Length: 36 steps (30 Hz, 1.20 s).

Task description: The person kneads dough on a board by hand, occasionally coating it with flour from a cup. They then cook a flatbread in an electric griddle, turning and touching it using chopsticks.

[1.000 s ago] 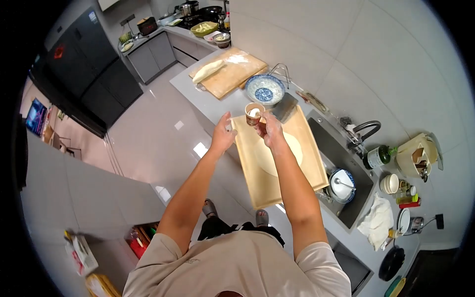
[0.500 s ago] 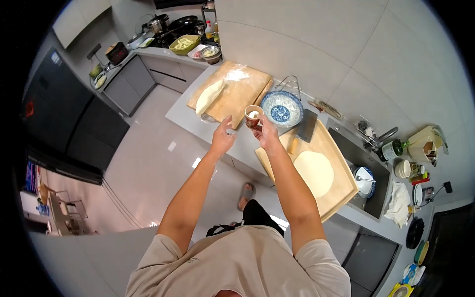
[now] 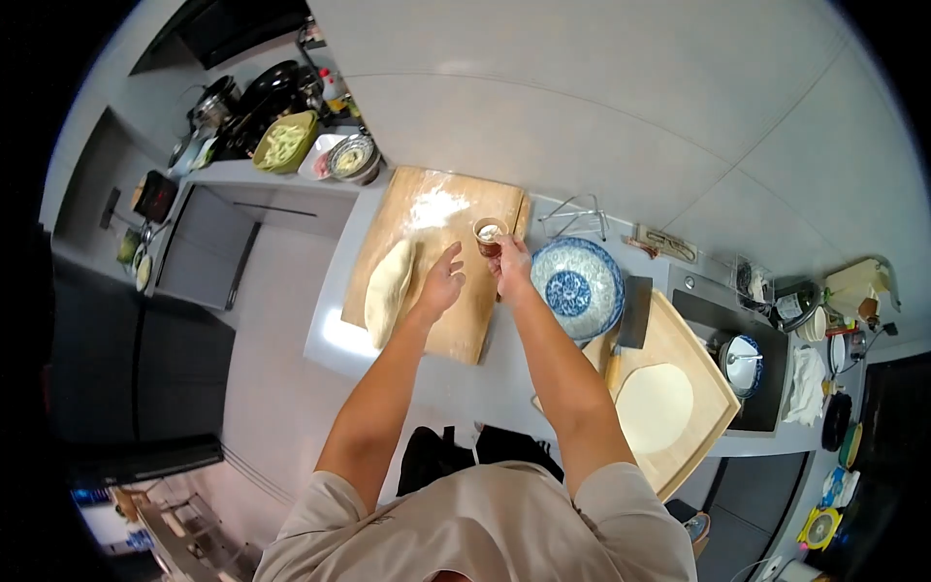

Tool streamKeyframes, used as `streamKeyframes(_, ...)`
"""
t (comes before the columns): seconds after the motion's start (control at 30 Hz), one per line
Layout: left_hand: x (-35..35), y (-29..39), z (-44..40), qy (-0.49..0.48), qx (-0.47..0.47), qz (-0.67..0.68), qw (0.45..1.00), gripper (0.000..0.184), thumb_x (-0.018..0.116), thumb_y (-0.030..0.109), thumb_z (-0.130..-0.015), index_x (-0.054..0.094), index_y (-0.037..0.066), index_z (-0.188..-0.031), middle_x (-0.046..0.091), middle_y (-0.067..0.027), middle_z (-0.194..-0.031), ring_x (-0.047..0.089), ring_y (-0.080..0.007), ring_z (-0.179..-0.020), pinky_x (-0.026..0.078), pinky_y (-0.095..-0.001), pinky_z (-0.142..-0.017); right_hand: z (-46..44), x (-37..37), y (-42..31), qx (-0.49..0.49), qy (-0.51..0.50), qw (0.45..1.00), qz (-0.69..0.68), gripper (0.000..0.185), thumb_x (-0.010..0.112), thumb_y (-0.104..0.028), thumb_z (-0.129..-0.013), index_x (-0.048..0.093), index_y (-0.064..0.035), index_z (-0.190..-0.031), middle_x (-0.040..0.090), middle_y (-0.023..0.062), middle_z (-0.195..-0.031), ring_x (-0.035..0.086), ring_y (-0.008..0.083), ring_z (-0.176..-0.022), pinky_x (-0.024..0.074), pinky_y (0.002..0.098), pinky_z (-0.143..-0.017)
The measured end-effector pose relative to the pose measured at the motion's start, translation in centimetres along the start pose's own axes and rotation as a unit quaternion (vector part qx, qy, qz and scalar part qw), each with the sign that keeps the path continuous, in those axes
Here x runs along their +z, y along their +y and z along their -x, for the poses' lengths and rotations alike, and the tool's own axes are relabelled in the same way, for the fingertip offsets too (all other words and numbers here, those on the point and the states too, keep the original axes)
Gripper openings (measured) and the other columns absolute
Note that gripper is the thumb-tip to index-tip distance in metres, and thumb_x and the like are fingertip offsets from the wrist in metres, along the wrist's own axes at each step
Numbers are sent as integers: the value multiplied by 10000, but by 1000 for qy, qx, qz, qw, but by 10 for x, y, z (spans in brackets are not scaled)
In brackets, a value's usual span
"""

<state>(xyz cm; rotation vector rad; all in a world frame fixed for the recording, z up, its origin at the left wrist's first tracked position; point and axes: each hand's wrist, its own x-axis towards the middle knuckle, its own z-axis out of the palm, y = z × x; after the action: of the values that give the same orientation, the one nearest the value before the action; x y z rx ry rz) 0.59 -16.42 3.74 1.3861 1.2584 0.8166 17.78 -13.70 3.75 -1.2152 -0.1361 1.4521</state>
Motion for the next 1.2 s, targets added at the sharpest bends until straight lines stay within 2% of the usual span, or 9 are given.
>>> streamKeyframes(0.33, 11, 11, -145, -110, -23, 32, 993, 781, 453, -49, -933, 242, 55, -1677, 372, -169, -1684, 519, -361, -1436, 457, -385, -1139, -89, 48, -33, -89, 114, 987, 70, 298, 738, -210, -935, 645, -125, -1205, 672, 27, -936, 630, 131, -750, 537, 285, -610)
streamKeyframes(0.6, -40, 15, -148, -130, -4, -25, 991, 766, 476, -68, -924, 310, 73, -1658, 406, -169, -1665, 521, -342, -1439, 489, -388, -1114, -119, 34, 4, -195, 158, 957, 144, 247, 655, -189, -1013, 672, -69, -1229, 686, 32, -1029, 665, 114, -859, 555, 273, -697)
streamKeyframes(0.7, -87, -11, -126, -34, 75, -248, 965, 727, 664, 128, -910, 413, 58, -1589, 475, -203, -1591, 560, -389, -1362, 491, -455, -1110, -84, 41, 34, -228, 160, 875, 396, 299, 641, -153, -988, 678, -9, -1248, 723, 104, -1156, 711, 190, -987, 583, 344, -853)
streamKeyframes(0.8, -115, -18, -85, -4, 61, -422, 904, 809, 775, 289, -860, 443, 61, -1561, 544, -219, -1493, 579, -420, -1285, 493, -481, -1096, -75, 64, 67, -322, 40, 726, 606, 416, 597, -59, -916, 666, 29, -1317, 694, 219, -1319, 647, 387, -1243, 502, 439, -1073)
streamKeyframes(0.83, -123, -19, -73, -5, 42, -466, 884, 847, 806, 341, -840, 448, 62, -1555, 570, -224, -1455, 585, -429, -1258, 494, -487, -1091, -83, 71, 78, -346, 73, 661, 661, 463, 525, -42, -919, 648, 8, -1363, 676, 190, -1375, 567, 385, -1373, 414, 438, -1193)
streamKeyframes(0.93, -142, -22, -55, -42, 5, -443, 896, 828, 827, 278, -818, 454, 103, -1536, 605, -210, -1380, 576, -426, -1254, 522, -489, -1036, -90, 84, 95, -435, 78, 521, 730, 518, 497, -39, -925, 600, -3, -1431, 593, 193, -1495, 479, 362, -1462, 365, 413, -1236)
streamKeyframes(1.03, -156, -19, -52, -77, -38, -390, 917, 761, 832, 319, -822, 501, 105, -1473, 618, -219, -1331, 606, -415, -1193, 522, -477, -1027, -63, 96, 89, -279, -134, 497, 810, 557, 494, -21, -919, 568, -14, -1470, 518, 182, -1575, 428, 343, -1502, 355, 394, -1247)
streamKeyframes(1.13, -167, -49, -62, -40, -5, -279, 960, 640, 837, 238, -818, 548, 106, -1374, 642, -218, -1293, 633, -408, -1164, 534, -457, -991, -19, 127, 57, -84, -234, 534, 808, 579, 475, 8, -925, 532, -22, -1500, 473, 182, -1610, 366, 328, -1544, 290, 395, -1284)
streamKeyframes(1.2, -174, -63, -61, -23, 16, -238, 971, 605, 823, 193, -828, 547, 107, -1359, 649, -217, -1262, 649, -400, -1137, 542, -457, -967, -47, 110, 87, -293, -109, 567, 762, 509, 499, -6, -917, 603, -30, -1415, 550, 170, -1538, 456, 327, -1480, 358, 401, -1242)
